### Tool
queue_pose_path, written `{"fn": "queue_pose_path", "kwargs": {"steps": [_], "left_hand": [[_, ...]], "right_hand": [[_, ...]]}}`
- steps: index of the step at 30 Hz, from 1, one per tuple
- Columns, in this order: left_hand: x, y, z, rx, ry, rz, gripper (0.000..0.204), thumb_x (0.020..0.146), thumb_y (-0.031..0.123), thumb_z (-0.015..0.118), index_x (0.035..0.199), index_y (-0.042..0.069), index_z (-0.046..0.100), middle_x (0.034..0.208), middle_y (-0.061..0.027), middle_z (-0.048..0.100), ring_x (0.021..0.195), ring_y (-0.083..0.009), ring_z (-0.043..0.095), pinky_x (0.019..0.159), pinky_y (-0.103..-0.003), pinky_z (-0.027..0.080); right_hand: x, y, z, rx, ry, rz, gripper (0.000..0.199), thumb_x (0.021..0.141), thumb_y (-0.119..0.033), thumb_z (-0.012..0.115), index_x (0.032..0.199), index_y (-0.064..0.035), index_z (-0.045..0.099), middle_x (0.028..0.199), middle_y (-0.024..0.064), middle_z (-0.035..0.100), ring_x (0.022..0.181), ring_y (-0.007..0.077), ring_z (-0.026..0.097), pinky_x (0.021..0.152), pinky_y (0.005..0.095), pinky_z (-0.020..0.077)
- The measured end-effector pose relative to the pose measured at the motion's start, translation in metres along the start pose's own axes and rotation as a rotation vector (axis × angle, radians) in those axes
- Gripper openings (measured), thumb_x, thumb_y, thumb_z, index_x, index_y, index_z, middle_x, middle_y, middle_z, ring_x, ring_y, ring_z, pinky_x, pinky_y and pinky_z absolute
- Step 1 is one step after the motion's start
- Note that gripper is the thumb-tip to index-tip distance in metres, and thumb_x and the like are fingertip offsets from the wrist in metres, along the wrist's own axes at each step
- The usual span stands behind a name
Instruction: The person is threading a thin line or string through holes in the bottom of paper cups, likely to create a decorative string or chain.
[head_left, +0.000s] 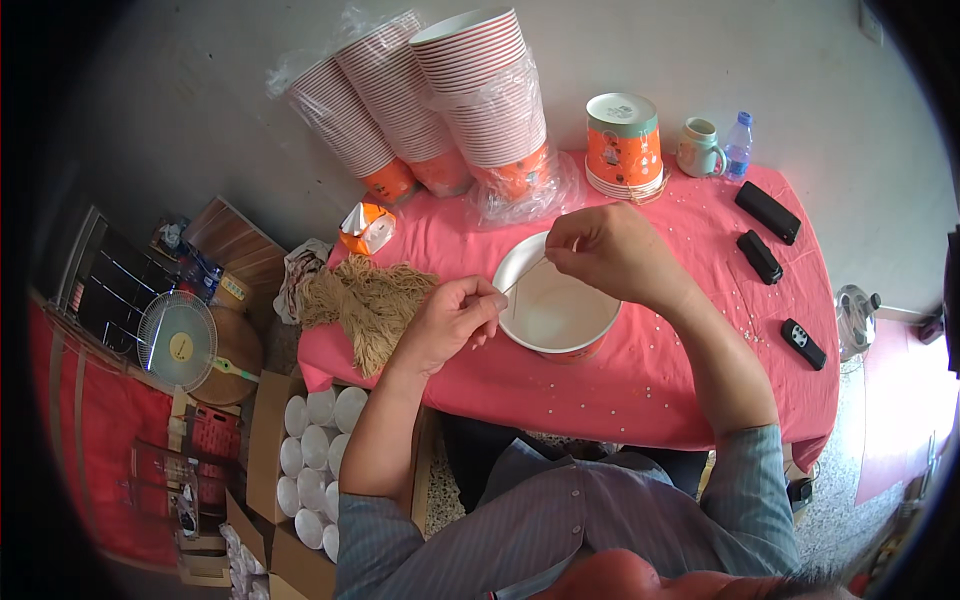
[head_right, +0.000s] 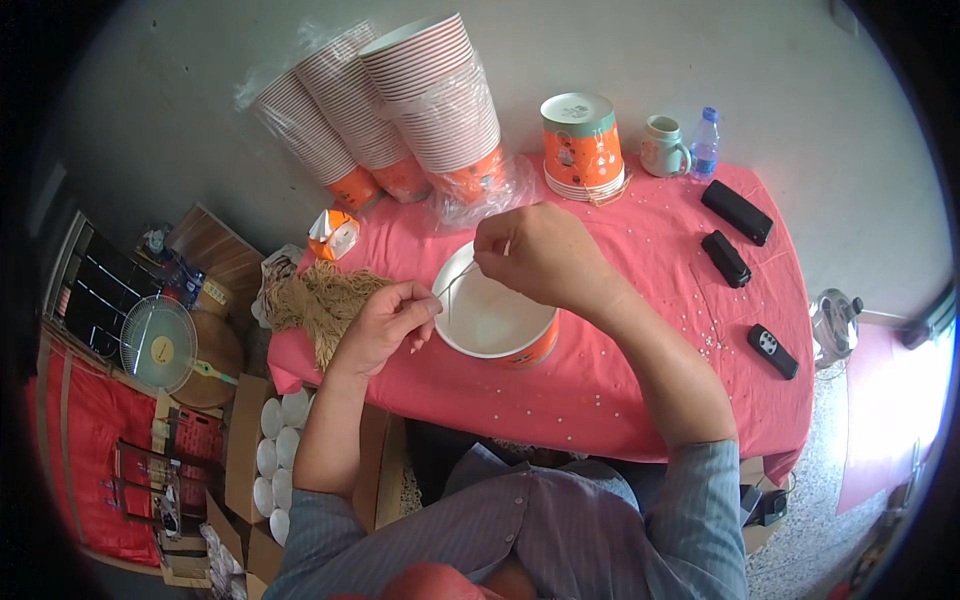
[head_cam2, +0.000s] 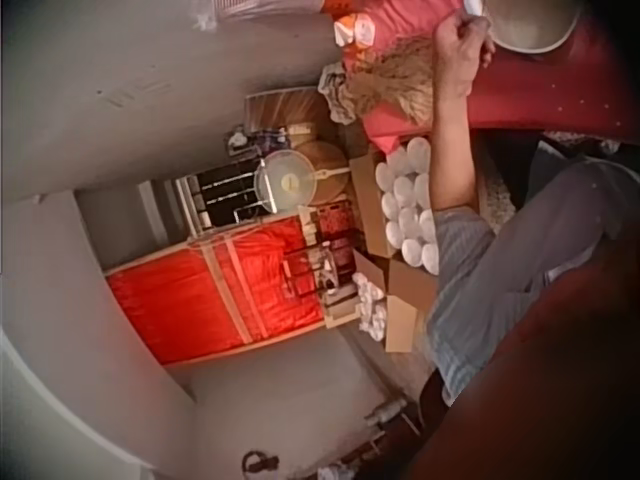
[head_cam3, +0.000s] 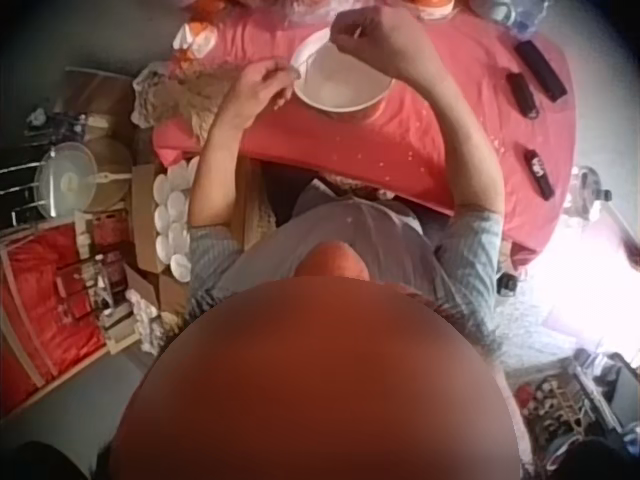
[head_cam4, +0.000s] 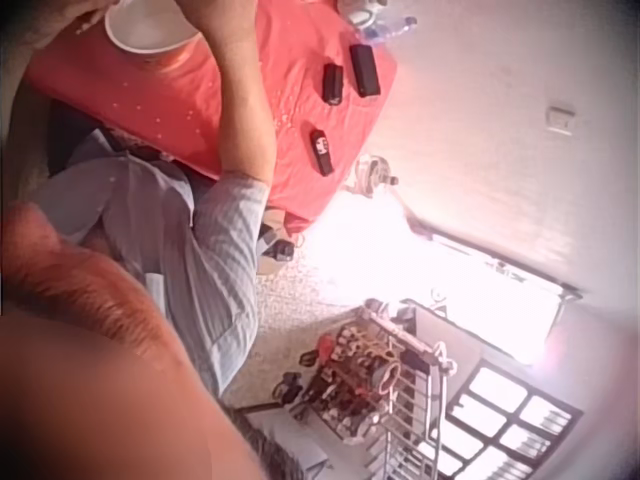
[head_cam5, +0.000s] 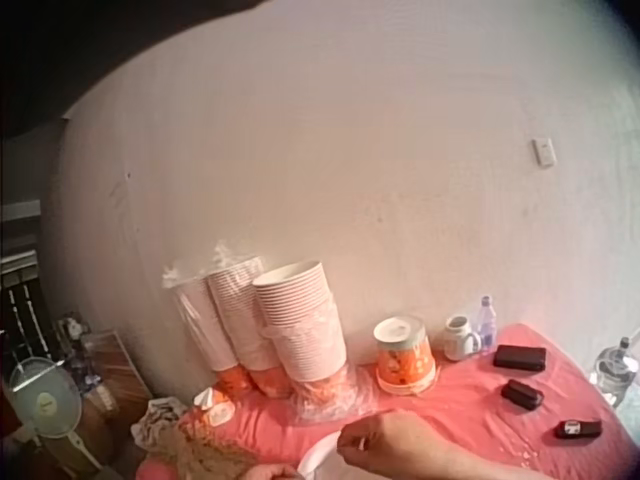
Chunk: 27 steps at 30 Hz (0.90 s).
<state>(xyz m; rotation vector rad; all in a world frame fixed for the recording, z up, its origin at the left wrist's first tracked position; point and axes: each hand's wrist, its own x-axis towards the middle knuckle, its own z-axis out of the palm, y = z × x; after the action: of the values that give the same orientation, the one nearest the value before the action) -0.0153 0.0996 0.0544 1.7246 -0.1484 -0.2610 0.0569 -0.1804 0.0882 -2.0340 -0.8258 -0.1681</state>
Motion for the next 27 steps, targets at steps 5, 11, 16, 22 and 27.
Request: {"fn": "queue_pose_path", "kwargs": {"steps": [5, 11, 16, 22, 27], "left_hand": [[-0.004, 0.008, 0.009, -0.061, 0.07, 0.01, 0.018, 0.11, 0.021, 0.071, 0.107, 0.003, 0.074, 0.078, 0.0005, 0.069, 0.066, -0.0053, 0.061, 0.058, -0.022, 0.047], [-0.017, 0.008, 0.032, -0.048, 0.109, 0.074, 0.02, 0.111, 0.019, 0.068, 0.117, 0.001, 0.075, 0.082, 0.0009, 0.069, 0.069, -0.0044, 0.061, 0.06, -0.022, 0.048], [-0.024, 0.003, 0.038, -0.042, 0.12, 0.106, 0.02, 0.111, 0.017, 0.068, 0.121, 0.001, 0.074, 0.085, 0.0014, 0.069, 0.072, -0.0036, 0.061, 0.062, -0.021, 0.047], [-0.026, 0.003, 0.045, 0.114, 0.191, 0.146, 0.021, 0.111, 0.019, 0.07, 0.12, 0.001, 0.074, 0.084, 0.0026, 0.069, 0.072, -0.0037, 0.059, 0.064, -0.022, 0.047], [-0.027, -0.002, 0.048, 0.268, 0.298, 0.202, 0.023, 0.112, 0.022, 0.07, 0.113, 0.0, 0.075, 0.076, 0.0006, 0.068, 0.068, -0.0057, 0.06, 0.061, -0.026, 0.048]], "right_hand": [[-0.012, 0.0, 0.018, -0.412, -0.219, -0.151, 0.009, 0.088, -0.02, 0.076, 0.092, -0.0159, 0.083, 0.089, 0.005, 0.081, 0.082, 0.0308, 0.077, 0.072, 0.044, 0.0596], [-0.011, -0.01, 0.024, 0.053, -0.296, -0.288, 0.012, 0.091, -0.016, 0.08, 0.1, -0.0085, 0.085, 0.087, 0.007, 0.081, 0.081, 0.0226, 0.077, 0.076, 0.0376, 0.0598], [-0.004, -0.01, 0.025, 0.206, -0.259, -0.143, 0.012, 0.094, -0.012, 0.081, 0.104, -0.0055, 0.085, 0.087, 0.0084, 0.08, 0.079, 0.0159, 0.074, 0.079, 0.034, 0.0589], [-0.003, -0.011, 0.031, 0.353, -0.237, -0.061, 0.014, 0.094, -0.012, 0.082, 0.106, -0.0057, 0.085, 0.089, 0.0065, 0.082, 0.082, 0.0117, 0.074, 0.081, 0.0327, 0.0588], [-0.003, -0.009, 0.036, 0.347, -0.238, -0.017, 0.014, 0.094, -0.012, 0.082, 0.107, -0.0063, 0.086, 0.09, 0.0045, 0.082, 0.083, 0.0093, 0.073, 0.082, 0.0318, 0.0588]]}}
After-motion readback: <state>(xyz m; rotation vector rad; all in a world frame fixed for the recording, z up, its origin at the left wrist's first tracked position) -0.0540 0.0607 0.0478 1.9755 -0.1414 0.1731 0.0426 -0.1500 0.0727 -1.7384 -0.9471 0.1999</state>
